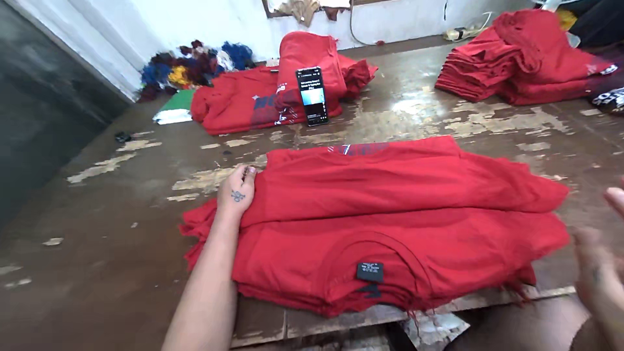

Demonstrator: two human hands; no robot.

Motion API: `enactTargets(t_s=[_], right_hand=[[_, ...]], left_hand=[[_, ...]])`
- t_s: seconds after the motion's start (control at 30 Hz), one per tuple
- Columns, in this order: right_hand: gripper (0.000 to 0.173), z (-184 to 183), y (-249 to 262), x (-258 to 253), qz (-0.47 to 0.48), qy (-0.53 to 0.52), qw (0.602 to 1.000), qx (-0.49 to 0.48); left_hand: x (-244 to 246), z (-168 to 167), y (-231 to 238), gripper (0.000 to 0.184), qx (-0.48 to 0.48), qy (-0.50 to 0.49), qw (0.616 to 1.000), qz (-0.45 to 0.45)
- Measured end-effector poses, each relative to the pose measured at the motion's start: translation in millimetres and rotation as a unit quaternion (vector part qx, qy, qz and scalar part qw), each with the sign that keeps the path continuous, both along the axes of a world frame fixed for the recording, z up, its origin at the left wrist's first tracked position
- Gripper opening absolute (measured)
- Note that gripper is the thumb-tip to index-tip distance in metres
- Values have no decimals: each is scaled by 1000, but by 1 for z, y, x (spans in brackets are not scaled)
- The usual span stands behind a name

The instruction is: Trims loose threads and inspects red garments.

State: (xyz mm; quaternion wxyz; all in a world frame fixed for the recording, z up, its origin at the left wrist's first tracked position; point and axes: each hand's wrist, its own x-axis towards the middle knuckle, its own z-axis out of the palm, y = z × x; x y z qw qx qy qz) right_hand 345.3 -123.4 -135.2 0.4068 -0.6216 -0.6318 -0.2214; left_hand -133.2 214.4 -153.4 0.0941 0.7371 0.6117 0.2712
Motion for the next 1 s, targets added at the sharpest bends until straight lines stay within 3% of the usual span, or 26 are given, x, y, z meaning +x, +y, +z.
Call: enactTargets(t_s=[0.1,0.17,0.23,0.3,0.4,0.47,0.53,0.57,0.63,0.67,0.77,0.9,1.0], right_hand=[[47,-37,7,-63,118,-27,989,-79],[47,-78,7,-81,124,-53,986,-94],[40,-71,1,-78,147,-17,982,-114],[36,-38,0,-79,172,30,975,-136],[39,-18,-4,-79,134,59,982,-120],[39,-32,-13,-71,113,75,988,-80],[36,-34,-20,-70,98,108,988,-57],[34,-33,-25,-71,97,132,985,-56],[29,-37,-34,-73,128,178,973,-68],[30,-42,-35,-75,154,195,966,-69],[33,-54,-33,-86,204,214,954,-54],[19,-51,-28,-111,179,181,967,-18],[32,-59,-9,-121,177,107,978,-16]], left_hand=[[-4,8,-20,45,127,2,992,-3],[12,35,-59,46,196,-35,978,-69],[45,59,-118,48,212,-75,961,-159],[87,65,-183,43,136,-78,961,-229],[149,28,-253,34,0,-30,949,-315],[169,-1,-282,32,-103,-142,892,-417],[172,-11,-288,32,-186,-302,799,-486],[171,-17,-286,33,-163,-315,797,-489],[169,-28,-278,32,-68,-245,844,-472],[168,-29,-275,35,-65,-227,844,-482],[170,-26,-278,47,-149,-345,771,-514],[166,-24,-277,64,-264,-520,668,-462],[163,-17,-283,67,-343,-566,599,-450]])
